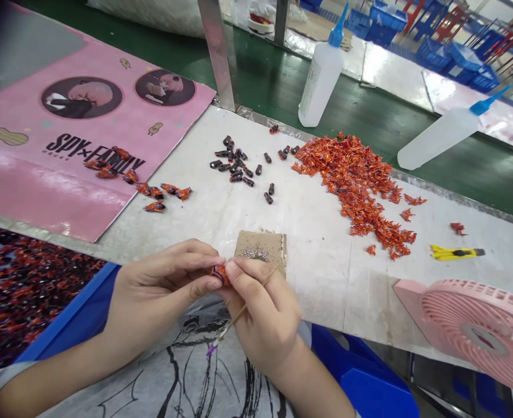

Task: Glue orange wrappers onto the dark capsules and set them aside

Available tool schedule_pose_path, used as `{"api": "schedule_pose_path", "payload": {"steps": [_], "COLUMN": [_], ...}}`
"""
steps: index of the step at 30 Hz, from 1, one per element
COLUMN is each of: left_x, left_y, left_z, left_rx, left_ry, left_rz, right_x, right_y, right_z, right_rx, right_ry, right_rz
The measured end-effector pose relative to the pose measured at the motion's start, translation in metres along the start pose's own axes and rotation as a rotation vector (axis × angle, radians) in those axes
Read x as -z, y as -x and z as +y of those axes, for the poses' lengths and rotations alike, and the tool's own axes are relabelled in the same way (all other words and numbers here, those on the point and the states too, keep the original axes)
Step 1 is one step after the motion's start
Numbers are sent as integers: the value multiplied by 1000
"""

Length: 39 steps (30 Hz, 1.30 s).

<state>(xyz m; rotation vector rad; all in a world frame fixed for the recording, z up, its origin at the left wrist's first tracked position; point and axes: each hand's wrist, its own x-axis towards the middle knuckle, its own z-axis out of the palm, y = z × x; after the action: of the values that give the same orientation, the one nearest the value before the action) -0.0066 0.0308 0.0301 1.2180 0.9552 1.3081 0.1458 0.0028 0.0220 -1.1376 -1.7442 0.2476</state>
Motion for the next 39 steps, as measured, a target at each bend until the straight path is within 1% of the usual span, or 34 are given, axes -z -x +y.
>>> {"api": "schedule_pose_path", "payload": {"steps": [4, 8, 11, 13, 15, 21, 23, 24, 26, 29, 31, 32, 33, 35, 37, 39], "left_x": [3, 11, 18, 20, 21, 14, 12, 11, 7, 0, -4, -5, -6, -4, 1, 8], "left_y": [-1, -11, -20, -25, -26, -21, -18, -17, -13, -6, -2, 0, 1, 2, 0, -4], "left_z": [0, 0, 0, 0, -2, -9, -10, -11, -12, -14, -15, -15, -16, -19, -22, -26], "left_rx": [-60, -221, -349, -408, -442, -540, -506, -454, -282, 33, 175, 212, 225, 187, 68, -105], "left_ry": [-70, -153, -252, -306, -312, -199, -124, -65, 84, 297, 391, 423, 446, 452, 401, 294], "left_rz": [-39, -151, -235, -271, -272, -168, -141, -126, -101, -73, -76, -82, -91, -119, -169, -226], "right_x": [-1, -2, -3, -3, -3, -4, -5, -6, -7, -9, -10, -11, -11, -13, -13, -13], "right_y": [-1, -1, -1, 0, 0, -3, -6, -8, -12, -15, -17, -18, -18, -19, -19, -19], "right_z": [-2, -5, -7, -7, -6, -6, -8, -9, -10, -12, -13, -14, -14, -15, -16, -17], "right_rx": [36, 56, 64, 70, 79, 74, 63, 58, 45, 13, 1, 1, 2, 1, 2, 8], "right_ry": [29, 26, 5, -9, -13, -57, -117, -144, -175, -160, -152, -157, -168, -200, -237, -272], "right_rz": [-11, -18, -47, -73, -88, -81, -61, -50, -35, -22, -2, 12, 23, 28, 12, -17]}}
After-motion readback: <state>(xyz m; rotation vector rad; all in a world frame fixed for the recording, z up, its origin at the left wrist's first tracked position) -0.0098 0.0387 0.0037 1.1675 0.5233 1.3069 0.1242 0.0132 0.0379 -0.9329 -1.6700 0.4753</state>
